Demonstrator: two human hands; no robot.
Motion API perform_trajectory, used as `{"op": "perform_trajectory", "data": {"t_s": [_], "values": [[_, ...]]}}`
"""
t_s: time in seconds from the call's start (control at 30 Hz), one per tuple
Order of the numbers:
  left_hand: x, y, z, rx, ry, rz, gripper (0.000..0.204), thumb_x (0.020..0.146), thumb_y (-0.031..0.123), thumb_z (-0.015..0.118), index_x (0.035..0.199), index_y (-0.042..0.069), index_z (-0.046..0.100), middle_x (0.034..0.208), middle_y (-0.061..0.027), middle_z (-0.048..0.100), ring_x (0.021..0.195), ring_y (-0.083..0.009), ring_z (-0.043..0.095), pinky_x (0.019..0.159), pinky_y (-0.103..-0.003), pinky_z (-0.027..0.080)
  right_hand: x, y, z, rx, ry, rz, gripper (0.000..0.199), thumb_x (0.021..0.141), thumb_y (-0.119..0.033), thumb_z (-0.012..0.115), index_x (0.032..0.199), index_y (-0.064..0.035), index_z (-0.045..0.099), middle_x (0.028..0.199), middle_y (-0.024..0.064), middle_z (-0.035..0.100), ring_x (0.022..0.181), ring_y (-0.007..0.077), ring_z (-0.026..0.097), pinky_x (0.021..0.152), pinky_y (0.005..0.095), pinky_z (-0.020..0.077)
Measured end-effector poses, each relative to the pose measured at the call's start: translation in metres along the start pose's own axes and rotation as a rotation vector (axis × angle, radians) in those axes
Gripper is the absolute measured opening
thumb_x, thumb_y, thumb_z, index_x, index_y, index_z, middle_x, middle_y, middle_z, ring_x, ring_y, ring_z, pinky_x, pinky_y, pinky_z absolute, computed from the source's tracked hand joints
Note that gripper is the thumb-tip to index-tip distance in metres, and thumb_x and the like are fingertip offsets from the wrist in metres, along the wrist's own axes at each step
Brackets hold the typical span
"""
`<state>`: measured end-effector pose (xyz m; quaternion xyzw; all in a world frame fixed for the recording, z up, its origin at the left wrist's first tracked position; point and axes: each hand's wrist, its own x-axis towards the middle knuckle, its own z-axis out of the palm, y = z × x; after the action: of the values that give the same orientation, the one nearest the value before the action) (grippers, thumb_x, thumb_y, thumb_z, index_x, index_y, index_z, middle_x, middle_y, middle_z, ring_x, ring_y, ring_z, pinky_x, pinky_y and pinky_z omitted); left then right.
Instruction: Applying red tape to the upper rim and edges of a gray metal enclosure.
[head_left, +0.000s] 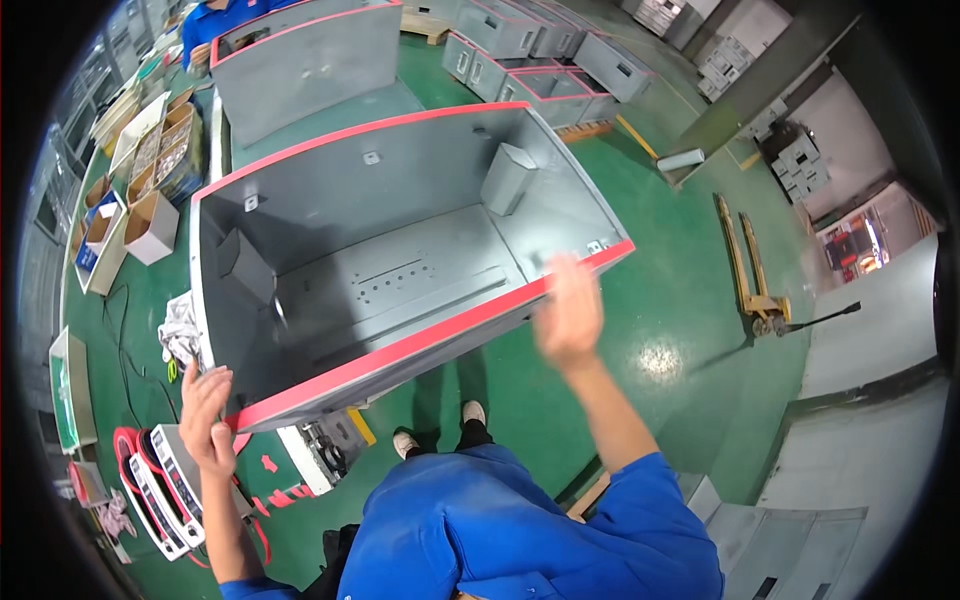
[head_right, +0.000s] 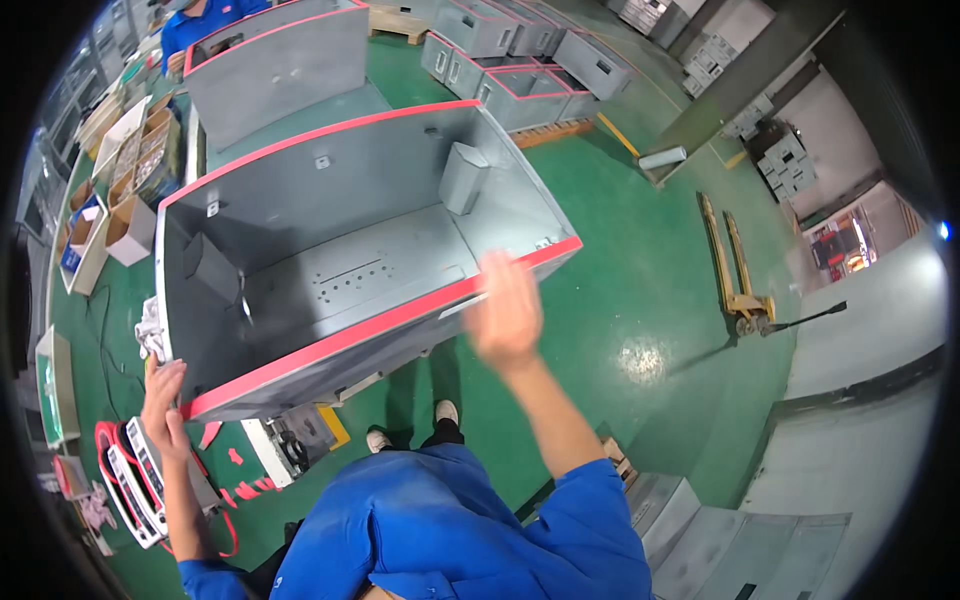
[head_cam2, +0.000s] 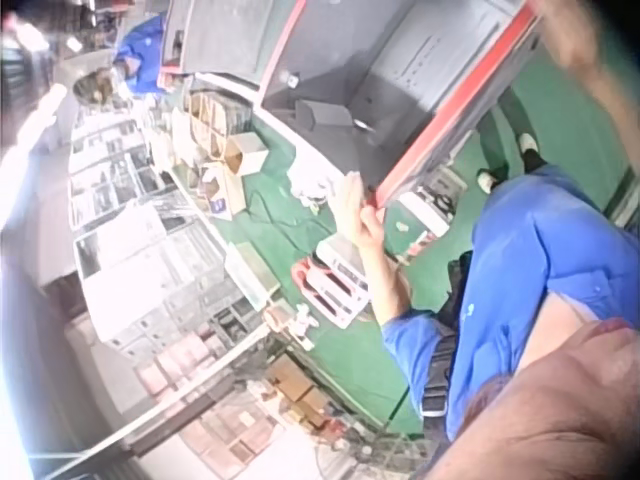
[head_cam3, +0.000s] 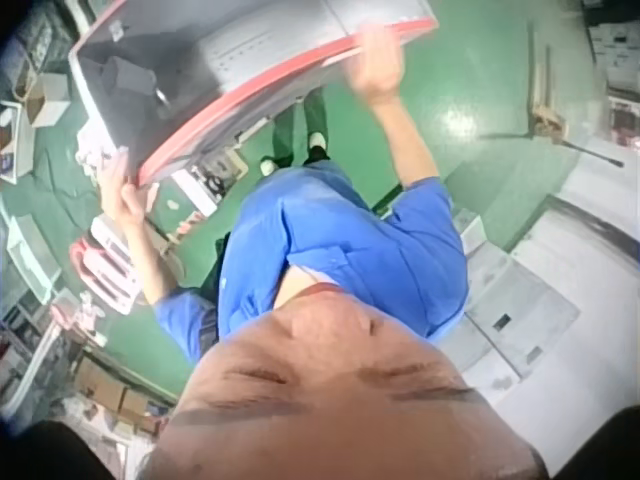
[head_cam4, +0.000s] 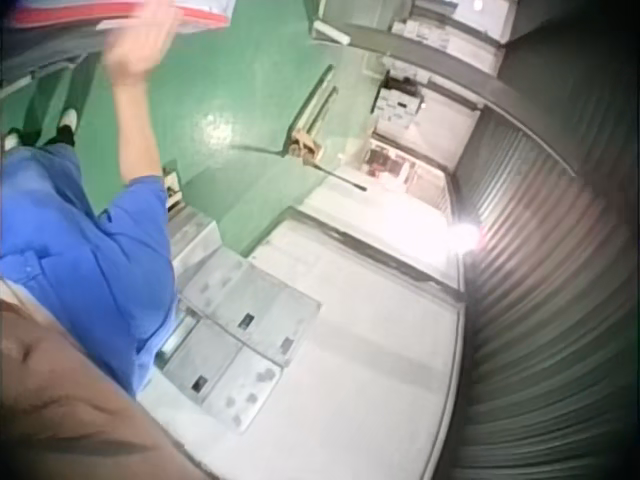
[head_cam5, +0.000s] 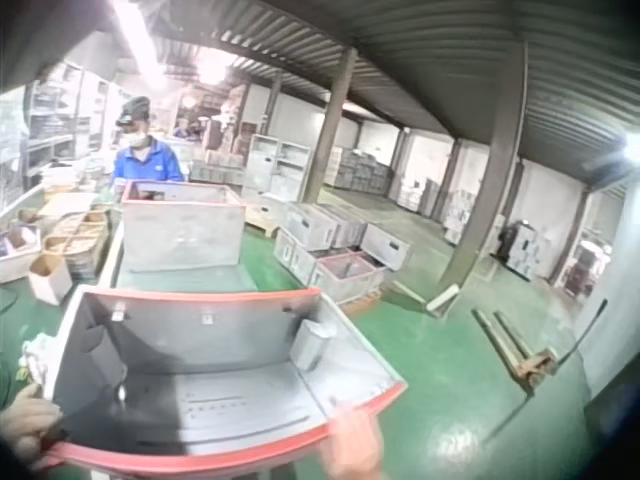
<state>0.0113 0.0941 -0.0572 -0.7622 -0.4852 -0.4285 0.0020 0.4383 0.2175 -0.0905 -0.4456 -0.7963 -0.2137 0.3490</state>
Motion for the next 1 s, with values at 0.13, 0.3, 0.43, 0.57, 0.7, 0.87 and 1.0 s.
{"op": "perform_trajectory", "data": {"t_s": [0.13,0.3,0.43,0.57,0.7,0.87,1.0], "values": [[0.020,-0.029,0.016,-0.241,0.037,-0.095,0.039,0.083,0.030,0.041,0.087,-0.004,0.060,0.056,-0.0065,0.048,0.058,-0.0194,0.046,0.077,-0.040,0.038,-0.003,0.087,0.007,0.197,0.097,0.652,0.045,0.092,-0.027,0.032,0.122,0.0054,0.040,0.124,0.0215,0.043,0.118,0.0338,0.039,0.100,0.0383,0.0295],[0.033,-0.017,0.020,-0.190,-0.026,-0.136,0.046,0.084,0.039,0.042,0.085,-0.002,0.060,0.048,-0.0018,0.038,0.055,-0.0163,0.033,0.065,-0.033,0.032,-0.004,0.112,0.056,0.845,0.492,1.054,0.047,0.094,-0.029,0.020,0.120,0.0040,0.041,0.122,0.0149,0.046,0.115,0.0247,0.042,0.098,0.0331,0.0294],[0.016,0.011,0.041,-0.221,0.122,-0.289,0.046,0.086,0.036,0.036,0.090,-0.003,0.061,0.048,-0.0020,0.040,0.056,-0.0158,0.034,0.074,-0.035,0.032,0.024,0.146,0.084,0.889,0.383,1.063,0.044,0.093,-0.028,0.026,0.119,0.0031,0.042,0.118,0.0127,0.048,0.112,0.0217,0.042,0.097,0.0320,0.0298],[0.031,0.067,0.086,-0.061,0.154,-0.333,0.041,0.087,0.028,0.036,0.096,-0.004,0.059,0.052,-0.0025,0.045,0.053,-0.0143,0.037,0.075,-0.034,0.033,0.078,0.200,0.134,1.110,0.308,1.057,0.042,0.091,-0.028,0.037,0.121,0.0020,0.041,0.123,0.0116,0.044,0.115,0.0203,0.041,0.097,0.0307,0.0303],[0.052,0.115,0.133,0.038,0.193,-0.315,0.029,0.083,0.011,0.042,0.103,-0.004,0.056,0.057,-0.0015,0.050,0.054,-0.0149,0.041,0.071,-0.032,0.032,0.117,0.240,0.201,0.770,0.153,0.788,0.048,0.092,-0.030,0.036,0.126,0.0031,0.036,0.132,0.0165,0.033,0.124,0.0253,0.029,0.102,0.0323,0.0232],[0.065,0.156,0.168,0.046,0.130,-0.376,0.034,0.087,0.008,0.037,0.116,-0.005,0.047,0.069,-0.0035,0.057,0.067,-0.0134,0.043,0.074,-0.029,0.032,0.130,0.220,0.212,0.616,0.023,0.607,0.052,0.092,-0.033,0.035,0.127,0.0048,0.034,0.137,0.0213,0.025,0.129,0.0298,0.022,0.105,0.0335,0.0189],[0.056,0.155,0.162,-0.094,0.122,-0.350,0.033,0.086,0.004,0.037,0.117,-0.004,0.046,0.081,-0.0069,0.060,0.070,-0.0151,0.045,0.071,-0.029,0.034,0.097,0.134,0.152,0.656,-0.013,0.461,0.050,0.093,-0.031,0.034,0.127,0.0046,0.034,0.138,0.0222,0.024,0.129,0.0319,0.021,0.105,0.0338,0.0188]]}}
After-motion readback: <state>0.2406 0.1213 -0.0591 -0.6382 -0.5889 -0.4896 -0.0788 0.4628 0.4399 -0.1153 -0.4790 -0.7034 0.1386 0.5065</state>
